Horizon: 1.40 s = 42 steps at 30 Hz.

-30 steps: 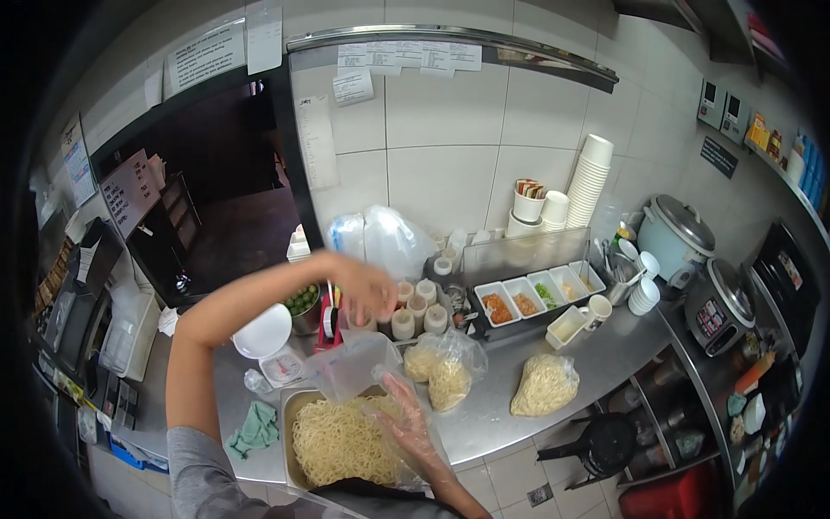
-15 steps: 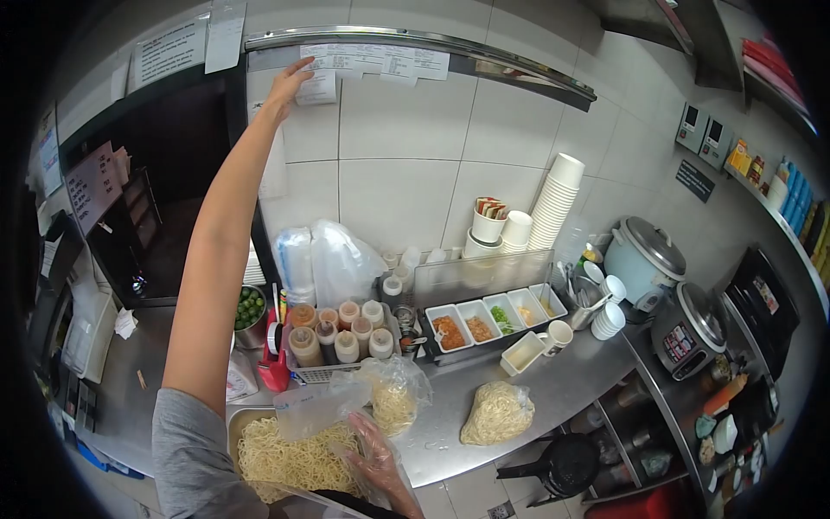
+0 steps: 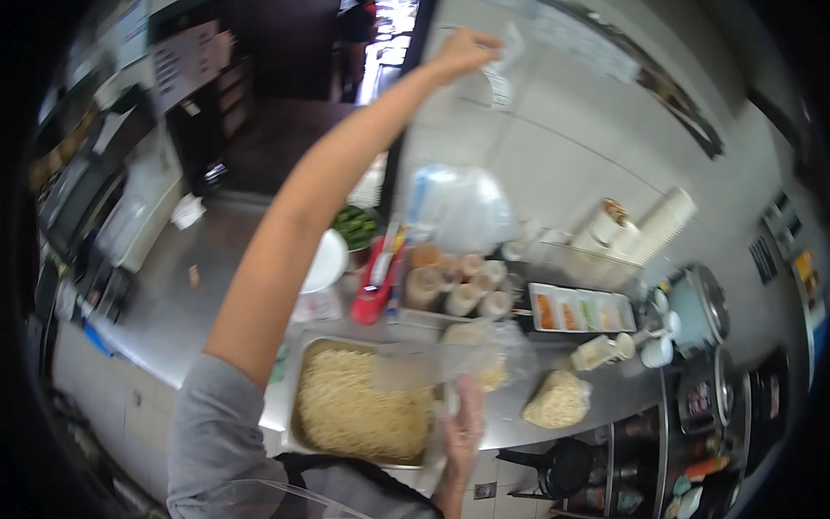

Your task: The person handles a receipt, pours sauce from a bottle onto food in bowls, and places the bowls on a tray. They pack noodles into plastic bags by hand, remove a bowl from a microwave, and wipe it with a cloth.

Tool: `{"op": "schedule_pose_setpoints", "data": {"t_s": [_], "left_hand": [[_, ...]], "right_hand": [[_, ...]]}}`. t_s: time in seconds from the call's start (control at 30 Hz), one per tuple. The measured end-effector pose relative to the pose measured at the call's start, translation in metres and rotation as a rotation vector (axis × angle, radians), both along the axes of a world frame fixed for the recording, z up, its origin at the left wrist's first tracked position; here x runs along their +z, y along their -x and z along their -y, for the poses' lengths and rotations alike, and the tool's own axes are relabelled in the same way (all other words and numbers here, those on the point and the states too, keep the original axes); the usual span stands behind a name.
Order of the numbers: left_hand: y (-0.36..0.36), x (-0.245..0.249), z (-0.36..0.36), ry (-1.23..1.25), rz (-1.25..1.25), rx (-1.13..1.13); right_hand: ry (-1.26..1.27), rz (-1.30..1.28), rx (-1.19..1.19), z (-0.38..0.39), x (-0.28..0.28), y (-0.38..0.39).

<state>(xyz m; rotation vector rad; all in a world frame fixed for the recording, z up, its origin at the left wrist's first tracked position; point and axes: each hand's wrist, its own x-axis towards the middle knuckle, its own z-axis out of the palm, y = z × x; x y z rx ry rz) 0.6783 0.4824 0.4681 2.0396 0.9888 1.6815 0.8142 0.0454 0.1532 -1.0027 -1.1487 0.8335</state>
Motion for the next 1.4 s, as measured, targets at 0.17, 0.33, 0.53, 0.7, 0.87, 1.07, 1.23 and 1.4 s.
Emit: {"op": "schedule_pose_setpoints", "data": {"t_s": [0.17, 0.33, 0.53, 0.7, 0.87, 1.07, 1.23, 1.4], "left_hand": [[0.146, -0.107, 0.083, -0.259, 0.057, 0.072], [0.403, -0.248, 0.101, -0.134, -0.096, 0.449], [0.636, -0.341, 0.060, 0.073, -0.063, 0.970], [0.726, -0.463, 0.023, 0.296, -0.080, 1.140], [0.720, -0.505, 0.032, 0.794, 0.006, 1.141], [0.733, -0.516, 0.033, 0.698, -0.137, 1.012], [0.617, -0.462, 0.132, -0.034, -0.232, 1.158], [0.355, -0.328, 0.313, -0.007, -0.141, 0.015]], "right_hand": [[-0.070, 0.161, -0.201, 0.005, 0.018, 0.043], [-0.027, 0.281, -0.403, 0.008, 0.035, 0.080], [0.003, 0.310, -0.522, 0.008, 0.078, 0.132], [0.014, 0.322, -0.580, 0.007, 0.089, 0.154], [0.063, 0.346, -0.622, 0.008, 0.085, 0.147], [0.065, 0.322, -0.533, 0.002, 0.115, 0.150], [-0.010, -0.078, -0.359, 0.006, 0.118, 0.149], [-0.088, -0.352, -0.138, -0.001, 0.105, 0.145]]}}
